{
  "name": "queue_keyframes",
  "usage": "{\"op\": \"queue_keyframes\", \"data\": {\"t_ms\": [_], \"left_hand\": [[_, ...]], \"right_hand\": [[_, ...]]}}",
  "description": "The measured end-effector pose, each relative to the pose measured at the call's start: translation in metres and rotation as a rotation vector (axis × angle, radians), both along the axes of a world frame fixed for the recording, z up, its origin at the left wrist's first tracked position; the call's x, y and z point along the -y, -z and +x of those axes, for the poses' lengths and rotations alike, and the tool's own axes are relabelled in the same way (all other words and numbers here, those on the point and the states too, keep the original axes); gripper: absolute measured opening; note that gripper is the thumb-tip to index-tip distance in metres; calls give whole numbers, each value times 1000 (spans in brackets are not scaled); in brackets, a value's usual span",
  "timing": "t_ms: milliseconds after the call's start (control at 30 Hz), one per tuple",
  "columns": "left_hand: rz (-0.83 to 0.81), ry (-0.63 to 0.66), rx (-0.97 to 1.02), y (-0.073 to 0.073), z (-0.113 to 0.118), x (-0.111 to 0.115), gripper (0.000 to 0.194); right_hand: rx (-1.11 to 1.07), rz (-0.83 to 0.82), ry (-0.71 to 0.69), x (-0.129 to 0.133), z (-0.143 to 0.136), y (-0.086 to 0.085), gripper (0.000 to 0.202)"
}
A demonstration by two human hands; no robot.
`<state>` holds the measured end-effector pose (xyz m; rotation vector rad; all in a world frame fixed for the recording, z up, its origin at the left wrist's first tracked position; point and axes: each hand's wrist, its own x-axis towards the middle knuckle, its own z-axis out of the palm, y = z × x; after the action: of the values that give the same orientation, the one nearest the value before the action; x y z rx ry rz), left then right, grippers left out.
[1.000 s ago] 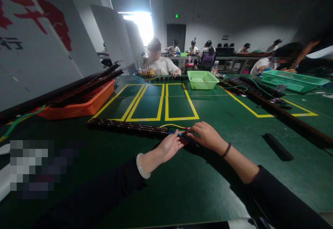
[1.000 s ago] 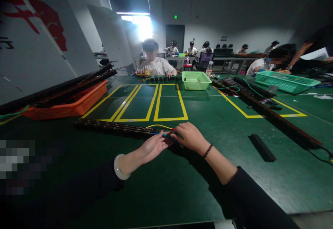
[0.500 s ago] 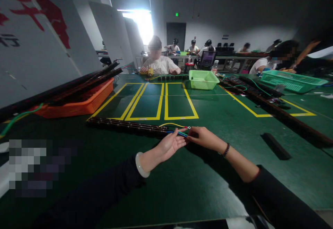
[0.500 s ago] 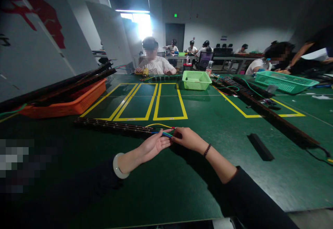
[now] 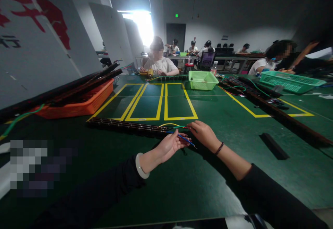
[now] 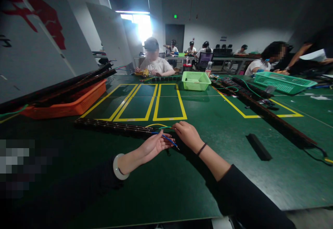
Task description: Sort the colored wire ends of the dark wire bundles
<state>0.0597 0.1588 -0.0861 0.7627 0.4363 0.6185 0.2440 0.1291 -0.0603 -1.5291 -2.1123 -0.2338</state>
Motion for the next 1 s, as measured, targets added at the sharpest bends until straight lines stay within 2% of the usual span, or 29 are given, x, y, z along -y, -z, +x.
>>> {"op": "queue_keyframes", "data": {"t_ms": [200, 367, 467, 633, 733, 800, 867, 933, 1000], "left_hand": [[27, -9, 5, -1, -2, 2, 39], [-2, -25, 10, 0, 0, 1, 36], [-8, -17, 18, 2, 0, 0, 36], [24, 16, 13, 3, -2, -2, 37], [7, 4, 5, 1, -2, -1, 36], [-25, -16, 2, -2, -2, 0, 34], [-71, -20, -6, -7, -2, 2, 31], [-114, -2, -17, -11, -2, 3, 30], [-134, 15, -32, -13, -1, 4, 32]], "right_hand": [[238, -92, 55, -1, -4, 1, 16], [337, 38, 61, 3, -5, -2, 15], [363, 55, 48, 3, -4, -2, 15], [374, -104, 33, -1, -4, 1, 10], [314, -29, 32, 1, -2, -4, 21], [216, 79, -18, 7, 3, -11, 29], [148, 148, -159, 15, 6, -18, 36], [182, 154, -334, 23, 6, -22, 43], [282, 127, -450, 29, 2, -24, 47]]}}
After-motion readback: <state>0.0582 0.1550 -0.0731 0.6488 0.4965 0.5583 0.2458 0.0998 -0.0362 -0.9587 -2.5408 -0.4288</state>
